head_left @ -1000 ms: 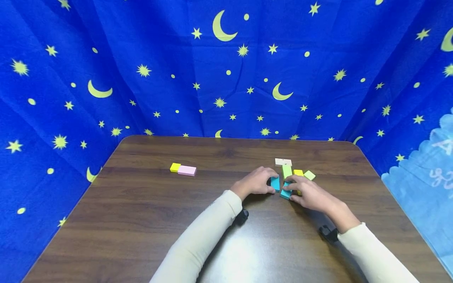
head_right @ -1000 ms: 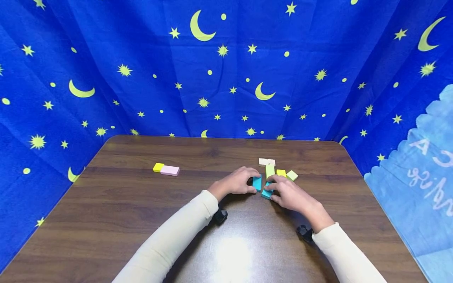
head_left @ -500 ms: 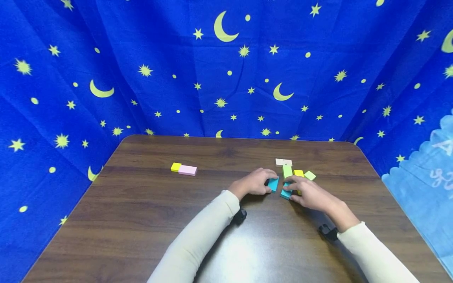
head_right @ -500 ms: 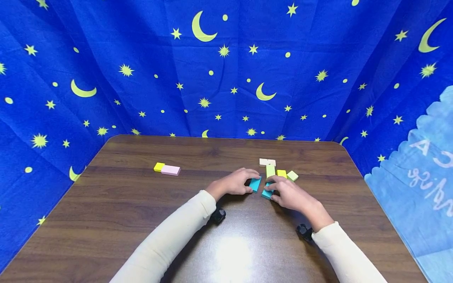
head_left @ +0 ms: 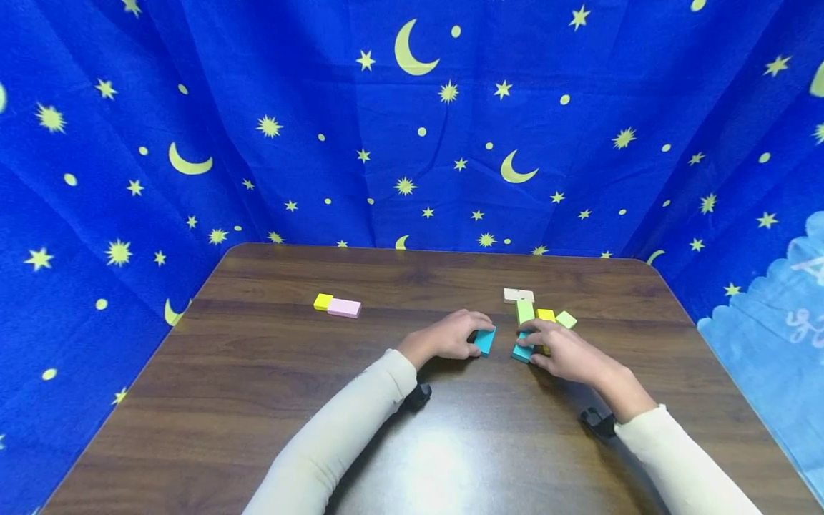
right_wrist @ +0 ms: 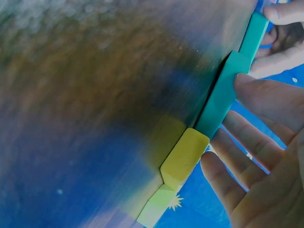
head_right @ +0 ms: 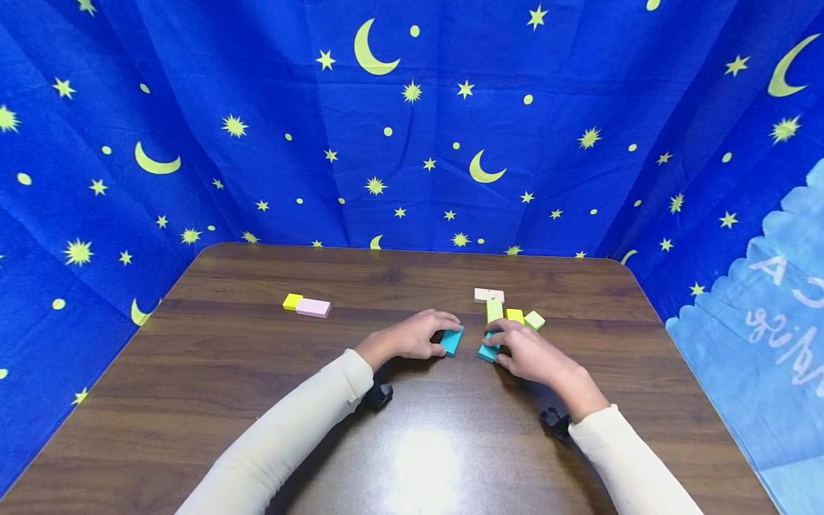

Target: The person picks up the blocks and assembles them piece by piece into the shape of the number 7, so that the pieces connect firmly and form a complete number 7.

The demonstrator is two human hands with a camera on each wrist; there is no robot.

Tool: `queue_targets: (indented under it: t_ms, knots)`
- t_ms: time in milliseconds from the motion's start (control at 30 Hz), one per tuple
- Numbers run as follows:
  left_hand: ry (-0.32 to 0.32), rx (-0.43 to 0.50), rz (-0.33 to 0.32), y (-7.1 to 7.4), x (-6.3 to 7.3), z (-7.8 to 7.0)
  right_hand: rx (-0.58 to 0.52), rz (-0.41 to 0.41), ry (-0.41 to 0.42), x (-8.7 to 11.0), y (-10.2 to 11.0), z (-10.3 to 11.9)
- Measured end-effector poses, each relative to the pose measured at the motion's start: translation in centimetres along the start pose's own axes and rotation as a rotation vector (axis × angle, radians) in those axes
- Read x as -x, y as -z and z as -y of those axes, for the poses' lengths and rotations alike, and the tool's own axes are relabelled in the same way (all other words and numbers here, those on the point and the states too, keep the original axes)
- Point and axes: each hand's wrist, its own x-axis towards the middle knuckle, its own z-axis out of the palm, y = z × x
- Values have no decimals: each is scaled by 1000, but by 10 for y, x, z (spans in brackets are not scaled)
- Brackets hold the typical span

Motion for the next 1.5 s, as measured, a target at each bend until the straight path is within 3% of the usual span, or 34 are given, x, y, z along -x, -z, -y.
queue_targets:
  t_ms: [533, 867, 1200, 1500]
  knots:
    - [-17, -12, -4, 2, 59, 21, 4, -23, 21, -1, -6, 3]
    - [-35, -3, 5, -2, 95, 25, 5, -10, 1, 1, -7, 6]
    - [13, -36, 4, -4, 119, 23, 3, -12, 13, 0, -6, 3]
    - [53, -31, -12, -1, 131, 22, 10, 6, -6, -2, -4, 4]
